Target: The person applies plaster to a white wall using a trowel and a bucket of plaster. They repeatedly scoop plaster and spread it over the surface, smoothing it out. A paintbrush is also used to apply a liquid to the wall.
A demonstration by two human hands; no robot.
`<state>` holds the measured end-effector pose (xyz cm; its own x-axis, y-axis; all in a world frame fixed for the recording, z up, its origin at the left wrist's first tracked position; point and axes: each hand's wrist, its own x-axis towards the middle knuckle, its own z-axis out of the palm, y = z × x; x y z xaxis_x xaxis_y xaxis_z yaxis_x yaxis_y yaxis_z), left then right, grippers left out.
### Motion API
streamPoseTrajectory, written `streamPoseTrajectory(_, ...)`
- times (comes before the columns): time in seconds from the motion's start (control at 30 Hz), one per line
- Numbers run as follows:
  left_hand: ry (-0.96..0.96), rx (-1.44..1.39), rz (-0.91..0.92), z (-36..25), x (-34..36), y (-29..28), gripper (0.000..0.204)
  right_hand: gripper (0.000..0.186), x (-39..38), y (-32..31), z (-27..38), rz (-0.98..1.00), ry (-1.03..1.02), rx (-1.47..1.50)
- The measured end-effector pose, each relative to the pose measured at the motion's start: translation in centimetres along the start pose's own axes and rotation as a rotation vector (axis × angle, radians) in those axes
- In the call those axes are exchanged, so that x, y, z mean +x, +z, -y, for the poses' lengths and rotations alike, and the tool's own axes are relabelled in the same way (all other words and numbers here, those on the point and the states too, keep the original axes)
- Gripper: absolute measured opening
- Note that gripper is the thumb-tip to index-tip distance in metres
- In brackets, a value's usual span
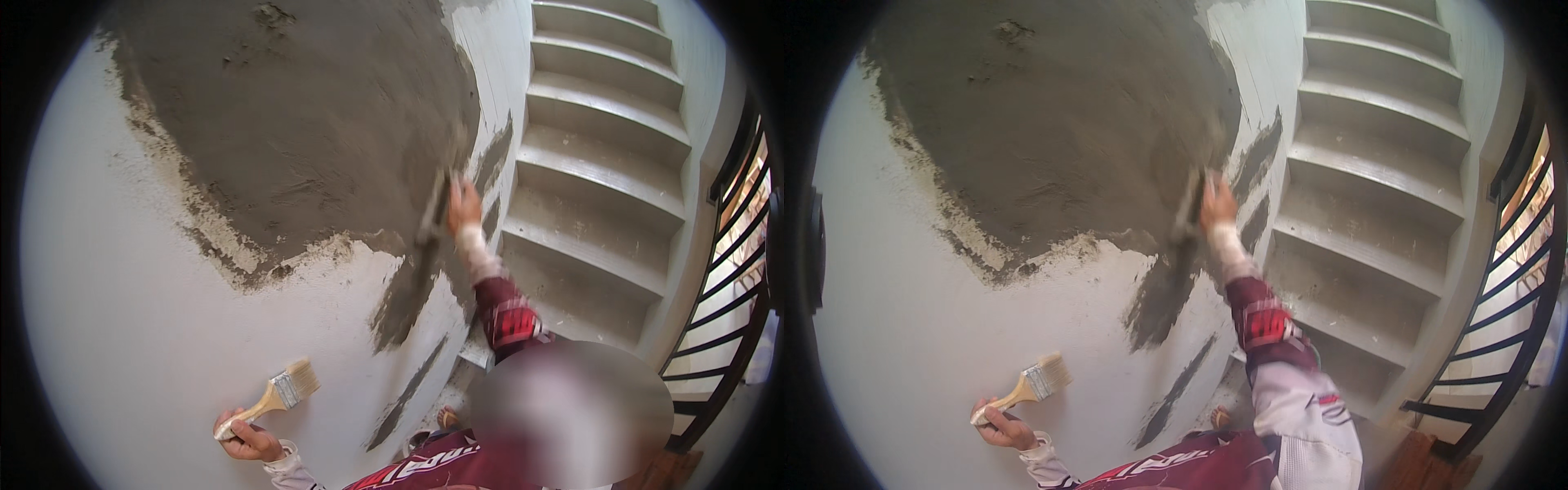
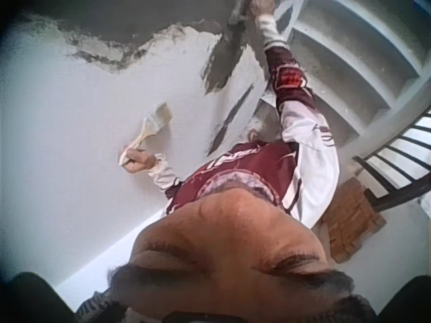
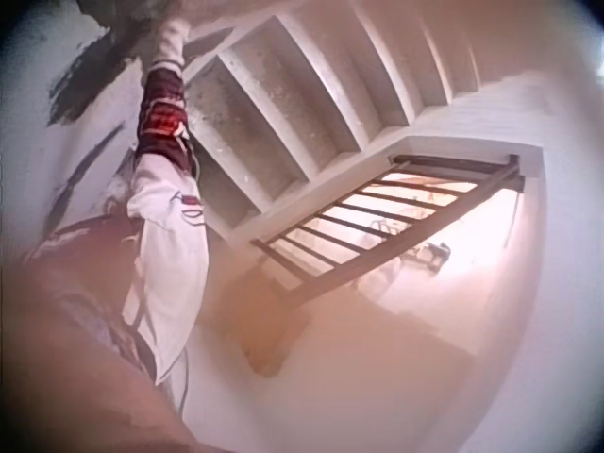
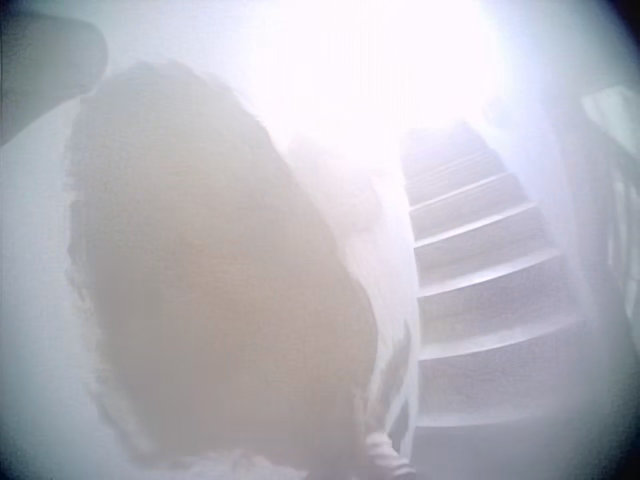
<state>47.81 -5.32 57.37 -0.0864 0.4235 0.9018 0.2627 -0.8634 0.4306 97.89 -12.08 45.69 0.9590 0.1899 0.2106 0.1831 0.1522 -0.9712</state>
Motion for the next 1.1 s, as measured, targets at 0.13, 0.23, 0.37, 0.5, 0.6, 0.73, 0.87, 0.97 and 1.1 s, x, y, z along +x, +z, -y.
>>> streamPoseTrajectory(0.13, 0.054, -0.004, 0.046, 1.2, -0.2, -0.3, 0.031, 0.033, -2.9, 0.5, 1.9, 0.030, -0.207, -0.031)
streamPoseTrajectory(0.23, 0.162, 0.026, 0.028, 1.2, 0.1, 0.2, 0.032, 0.033, -9.3, 1.7, -8.2, -0.145, -0.390, -0.173)
streamPoseTrajectory(0.37, 0.054, -0.011, 0.037, 0.7, 0.2, 0.1, 0.032, 0.032, -1.7, -0.2, -1.9, -0.073, 0.123, -0.019)
streamPoseTrajectory(0.5, 0.034, -0.035, 0.039, 1.4, 0.5, 0.1, 0.035, 0.032, -2.7, 0.6, -0.5, -0.034, -0.246, 0.052)
streamPoseTrajectory(0.6, -0.021, -0.027, -0.003, 0.8, 0.3, 0.4, 0.038, 0.035, -11.9, 1.2, -7.5, -0.062, -0.169, -0.114)
streamPoseTrajectory(0.73, -0.048, -0.036, 0.106, 1.3, 0.9, -0.6, 0.040, 0.042, -0.1, -1.3, -1.3, -0.103, -0.036, -0.151)
streamPoseTrajectory(0.87, -0.138, 0.003, 0.006, -0.4, 0.3, 0.7, 0.043, 0.043, -6.5, 1.8, -3.4, -0.004, -0.447, -0.052)
streamPoseTrajectory(0.97, -0.234, -0.010, -0.011, -1.7, 0.9, 1.1, 0.046, 0.039, -13.2, 1.1, -7.0, -0.058, -0.249, -0.129)
streamPoseTrajectory(1.1, -0.218, -0.005, 0.046, -1.0, 0.9, -0.5, 0.047, 0.038, -0.2, -2.3, 3.8, 0.058, 0.189, 0.083)
